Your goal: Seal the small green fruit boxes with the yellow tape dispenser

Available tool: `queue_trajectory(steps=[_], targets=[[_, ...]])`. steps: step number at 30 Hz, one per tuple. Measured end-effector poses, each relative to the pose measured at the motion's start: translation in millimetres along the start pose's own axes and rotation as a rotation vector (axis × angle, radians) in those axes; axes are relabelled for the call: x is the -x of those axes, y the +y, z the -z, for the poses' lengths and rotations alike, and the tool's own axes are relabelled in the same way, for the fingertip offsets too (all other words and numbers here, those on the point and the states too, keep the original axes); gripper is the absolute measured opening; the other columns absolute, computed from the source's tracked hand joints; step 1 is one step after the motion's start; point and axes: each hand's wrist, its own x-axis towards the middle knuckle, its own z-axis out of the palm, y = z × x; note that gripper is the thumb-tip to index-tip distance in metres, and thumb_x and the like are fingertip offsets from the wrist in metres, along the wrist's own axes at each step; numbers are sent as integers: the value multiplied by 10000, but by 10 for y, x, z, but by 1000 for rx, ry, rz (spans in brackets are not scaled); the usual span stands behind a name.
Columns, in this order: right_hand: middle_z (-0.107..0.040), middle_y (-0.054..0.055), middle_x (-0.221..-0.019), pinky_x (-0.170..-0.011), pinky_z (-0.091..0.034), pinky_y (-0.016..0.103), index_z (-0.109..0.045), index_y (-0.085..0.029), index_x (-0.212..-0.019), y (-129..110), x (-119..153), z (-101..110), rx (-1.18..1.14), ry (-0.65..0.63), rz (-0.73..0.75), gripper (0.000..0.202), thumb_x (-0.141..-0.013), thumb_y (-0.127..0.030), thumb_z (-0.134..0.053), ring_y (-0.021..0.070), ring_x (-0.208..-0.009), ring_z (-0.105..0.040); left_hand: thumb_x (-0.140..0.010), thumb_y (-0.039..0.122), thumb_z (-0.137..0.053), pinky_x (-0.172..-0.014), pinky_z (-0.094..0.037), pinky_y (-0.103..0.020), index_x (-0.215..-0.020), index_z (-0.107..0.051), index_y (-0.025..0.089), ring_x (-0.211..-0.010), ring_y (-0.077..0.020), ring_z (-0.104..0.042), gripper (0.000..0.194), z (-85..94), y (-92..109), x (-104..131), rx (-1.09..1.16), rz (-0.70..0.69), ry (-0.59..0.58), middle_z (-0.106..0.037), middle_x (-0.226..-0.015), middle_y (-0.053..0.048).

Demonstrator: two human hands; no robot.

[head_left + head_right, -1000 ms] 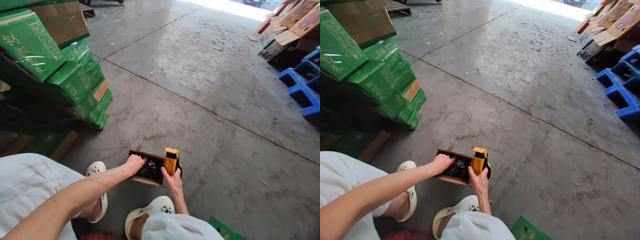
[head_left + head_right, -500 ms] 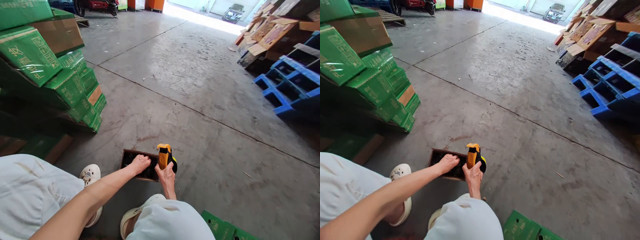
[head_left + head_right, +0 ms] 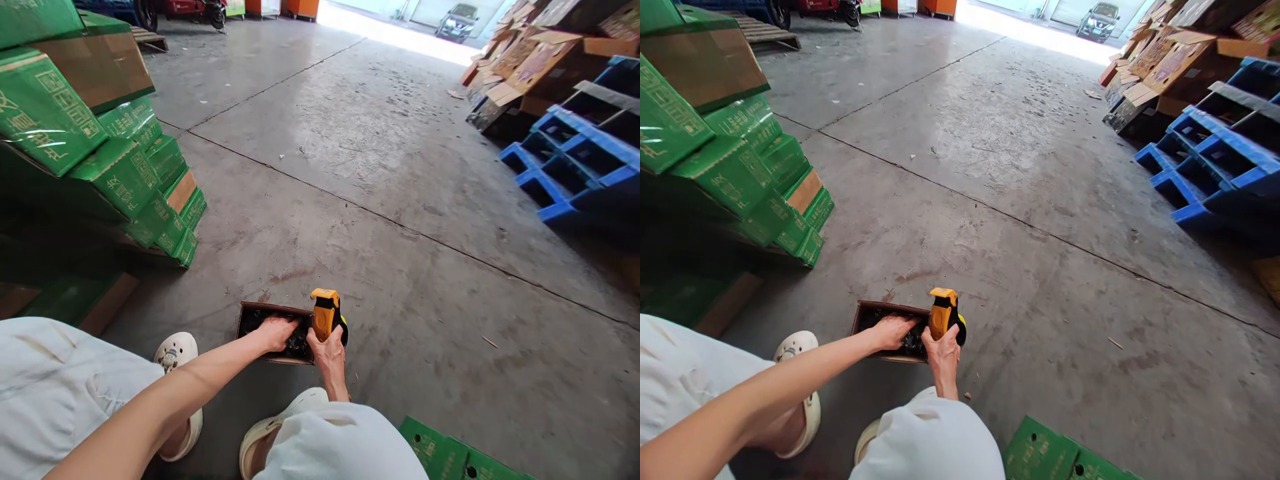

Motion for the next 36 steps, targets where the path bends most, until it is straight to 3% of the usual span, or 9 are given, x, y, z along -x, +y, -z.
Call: queue_trajectory(steps=[5, 11, 18, 20, 23, 26, 30, 32, 36], targets=[[-768, 157, -997, -789, -516, 375, -469, -193, -1179, -39, 36, 56, 42, -19, 24, 497, -874, -573, -568, 345, -953, -761, -862, 156, -656, -1164, -438, -464, -1335, -632, 184, -1232, -304, -658, 475, -24, -64, 169, -84, -154, 53, -708, -1254, -135], [-766, 137, -980, -776, -512, 361, -473, -201, -1184, -10, 19, 23, 8, -11, 16, 522, -856, -589, -593, 333, -940, -758, -912, 147, -618, -1082, -464, -435, -1423, -600, 241, -1102, -260, -711, 520, -21, -201, 360, -134, -294, 11, -746, -1173, -109], [-768, 141, -999, -783, -514, 349, -473, -198, -1160, 34, 12, -51, 74, 39, 58, 496, -869, -582, -591, 321, -954, -761, -969, 181, -604, -1181, -357, -595, -1350, -654, 258, -1161, -287, -706, 392, -126, -37, 199, -101, -196, -5, -785, -1171, -90], [-771, 142, -990, -781, -514, 347, -474, -197, -1153, 33, 10, -60, 95, 53, 72, 488, -865, -570, -601, 324, -957, -763, -927, 182, -650, -1205, -333, -612, -1390, -621, 240, -1206, -301, -688, 468, -109, -44, 209, -52, -183, -36, -776, -1217, -102], [-771, 132, -973, -778, -515, 347, -470, -204, -1146, 21, 10, -42, 96, 51, 78, 477, -879, -581, -587, 322, -948, -768, -851, 88, -646, -1226, -371, -491, -1523, -495, 240, -1357, -265, -601, 705, -23, -176, 344, 84, -223, 14, -681, -1427, -111], [-772, 144, -1009, -788, -516, 353, -462, -206, -1152, -7, 18, 10, 70, 15, 51, 476, -887, -583, -581, 323, -956, -769, -865, 21, -562, -1160, -451, -349, -1538, -468, 238, -1391, -216, -574, 713, 82, -340, 533, 156, -47, 160, -613, -1508, -108], [-768, 141, -1018, -800, -516, 356, -456, -215, -1140, -43, 31, 63, 52, -11, 47, 460, -887, -577, -586, 326, -975, -767, -961, 228, -647, -1007, -555, -382, -1437, -563, 216, -1194, -280, -704, 484, 141, -331, 590, -21, 271, 60, -717, -1283, -150], [-768, 132, -1016, -806, -515, 356, -454, -223, -1133, -42, 31, 57, 46, -10, 34, 456, -885, -581, -589, 325, -982, -765, -975, 294, -659, -953, -575, -405, -1355, -625, 187, -1135, -311, -731, 396, 138, -249, 521, -73, 307, 30, -728, -1218, -184], [-772, 130, -1028, -813, -513, 357, -453, -226, -1134, -8, 18, 3, 34, 7, 18, 458, -884, -583, -596, 321, -980, -761, -1019, 157, -507, -902, -585, -422, -1204, -715, 154, -1075, -326, -758, 278, 144, -174, 428, -104, 299, 31, -746, -1116, -218]])
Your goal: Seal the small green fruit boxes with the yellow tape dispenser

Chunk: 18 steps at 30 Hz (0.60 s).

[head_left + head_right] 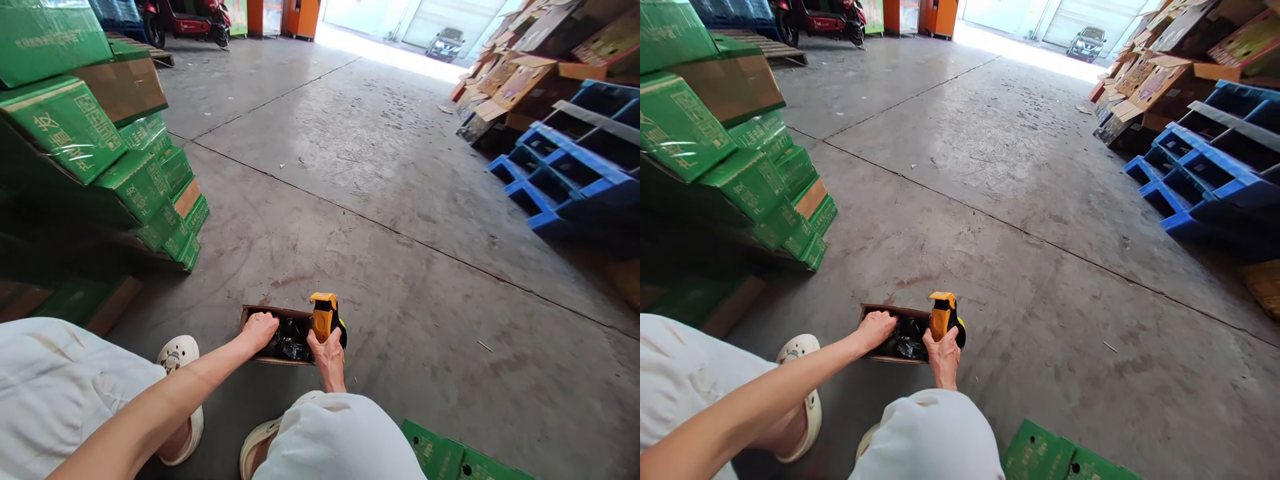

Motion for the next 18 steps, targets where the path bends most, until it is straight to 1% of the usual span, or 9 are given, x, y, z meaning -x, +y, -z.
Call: queue_trajectory(steps=[2, 4, 5, 6, 9, 13, 15, 18], targets=[[-773, 135, -1021, -803, -512, 358, -460, -221, -1140, 17, -7, -17, -1, 4, 4, 461, -886, -583, -592, 323, -968, -760, -991, 149, -556, -887, -592, -428, -1317, -681, 198, -1061, -329, -764, 353, 11, -35, 6, -15, -18, -7, -754, -1122, -205], [-775, 135, -1009, -793, -511, 360, -468, -219, -1146, 29, -9, -16, 1, 1, -2, 467, -879, -580, -598, 325, -955, -760, -948, 148, -624, -865, -600, -415, -1466, -581, 260, -1025, -316, -774, 531, 24, -83, 15, -39, -27, -26, -771, -1093, -174], [-775, 132, -1006, -788, -510, 360, -471, -221, -1148, 33, -8, -10, 0, -1, -2, 466, -878, -579, -599, 324, -951, -760, -931, 137, -639, -856, -602, -401, -1500, -545, 278, -1004, -305, -778, 593, 30, -101, 16, -51, -29, -35, -781, -1060, -157], [-776, 127, -1002, -783, -510, 358, -472, -224, -1147, 35, -5, -1, -3, -4, -2, 462, -879, -579, -598, 322, -945, -761, -922, 124, -640, -849, -602, -384, -1503, -537, 285, -989, -293, -781, 612, 34, -115, 14, -62, -32, -40, -787, -1029, -142], [-775, 109, -981, -781, -510, 349, -465, -233, -1131, 28, 13, 28, -12, -16, 3, 441, -890, -579, -596, 312, -940, -765, -922, 109, -616, -868, -590, -360, -1441, -576, 280, -1013, -275, -773, 548, 45, -147, 32, -77, -53, -24, -788, -1040, -136], [-775, 123, -1003, -808, -516, 349, -463, -226, -1136, -4, 31, 48, 5, -25, 6, 444, -895, -573, -599, 311, -970, -770, -942, 190, -626, -868, -573, -362, -1441, -544, 276, -989, -277, -761, 513, 104, -162, 151, -83, -92, 44, -763, -1078, -139], [-775, 142, -1031, -808, -517, 353, -463, -213, -1161, -12, 28, 43, 16, -30, 18, 467, -898, -578, -589, 319, -984, -769, -962, 217, -617, -870, -565, -361, -1442, -530, 258, -984, -274, -747, 490, 164, -94, 182, -84, -142, 113, -743, -1078, -138], [-777, 152, -1018, -796, -517, 357, -465, -201, -1178, 2, 18, 16, 25, -22, 11, 493, -894, -587, -582, 325, -976, -769, -1002, 162, -540, -891, -562, -359, -1441, -518, 215, -1031, -269, -724, 443, 223, 126, 93, -70, -230, 199, -721, -1054, -130]])
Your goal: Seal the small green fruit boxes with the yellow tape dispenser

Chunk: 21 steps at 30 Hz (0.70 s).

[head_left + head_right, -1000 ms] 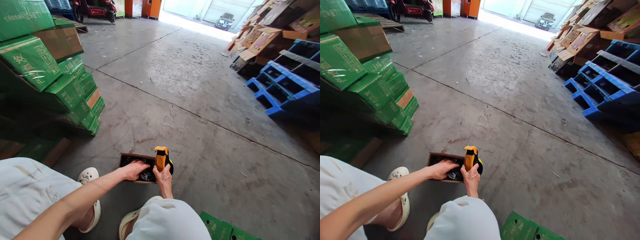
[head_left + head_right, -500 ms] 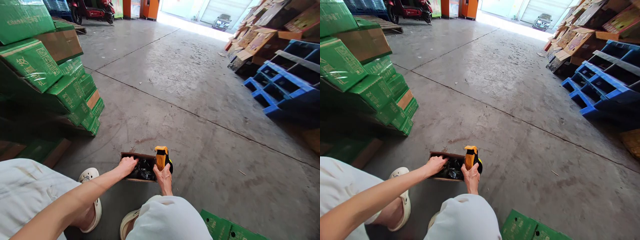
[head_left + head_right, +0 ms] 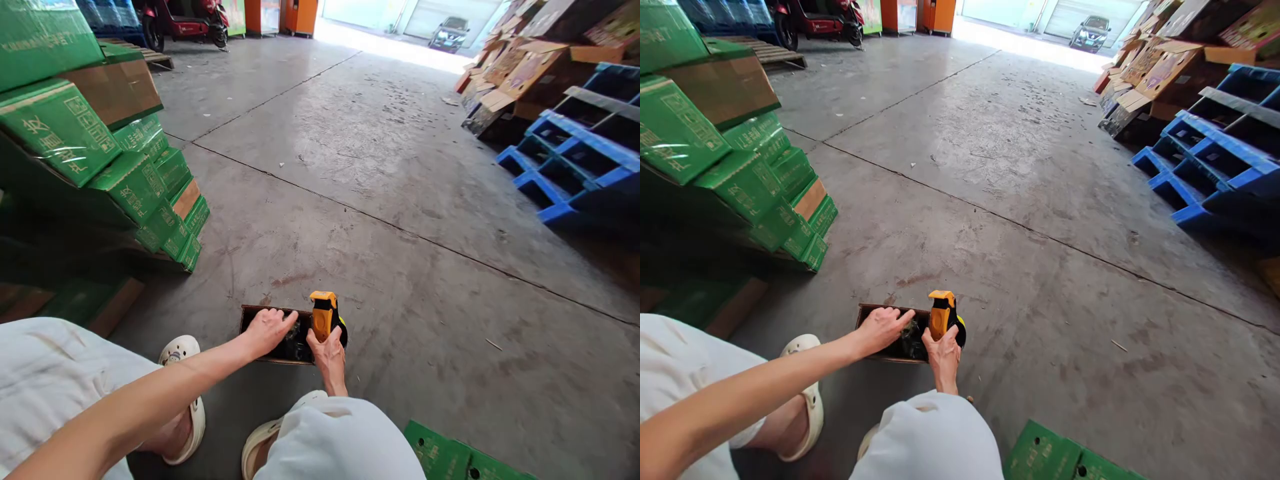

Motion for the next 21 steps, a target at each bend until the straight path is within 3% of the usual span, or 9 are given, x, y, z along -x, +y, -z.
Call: queue_trajectory(steps=[5, 9, 12, 15, 18, 21], targets=[[-774, 137, -989, -763, -511, 348, -471, -216, -1134, 35, -6, -40, -12, 30, 31, 466, -884, -597, -571, 318, -938, -766, -1026, 82, -413, -933, -590, -354, -1271, -609, 185, -1106, -245, -717, 330, -221, 314, -268, 185, 31, -61, -711, -1191, -131], [-766, 136, -948, -761, -510, 348, -471, -211, -1117, 48, -12, -60, -2, 61, 55, 475, -872, -605, -575, 322, -929, -765, -963, 44, -456, -1147, -502, -349, -1461, -528, 176, -1401, -239, -566, 520, -428, 447, -203, 332, 62, -37, -557, -1536, -161], [-758, 130, -933, -752, -510, 351, -460, -220, -1099, 82, -14, -90, -9, 68, 75, 472, -877, -624, -560, 325, -920, -766, -942, 61, -464, -1209, -456, -463, -1519, -498, 162, -1533, -308, -397, 586, -457, 517, -115, 331, 50, -34, -408, -1668, -172], [-757, 113, -924, -738, -509, 345, -442, -235, -1083, 114, -11, -122, -25, 59, 100, 461, -886, -636, -553, 320, -906, -769, -922, 70, -468, -1206, -442, -548, -1508, -530, 201, -1526, -352, -375, 603, -468, 532, -84, 371, 86, -59, -387, -1680, -147], [-764, 124, -938, -759, -512, 343, -440, -228, -1091, 92, -22, -126, 24, 55, 102, 467, -884, -623, -579, 323, -931, -773, -858, 111, -545, -1297, -315, -512, -1575, -464, 166, -1551, -341, -338, 723, -527, 449, -127, 526, 54, -114, -389, -1668, -161], [-775, 154, -979, -779, -509, 343, -453, -210, -1117, 16, -47, -92, 110, 41, 79, 452, -908, -589, -582, 331, -982, -771, -774, 170, -627, -1331, -236, -494, -1615, -411, 113, -1621, -353, -203, 871, -575, 347, -222, 625, -26, -233, -290, -1733, -163]])
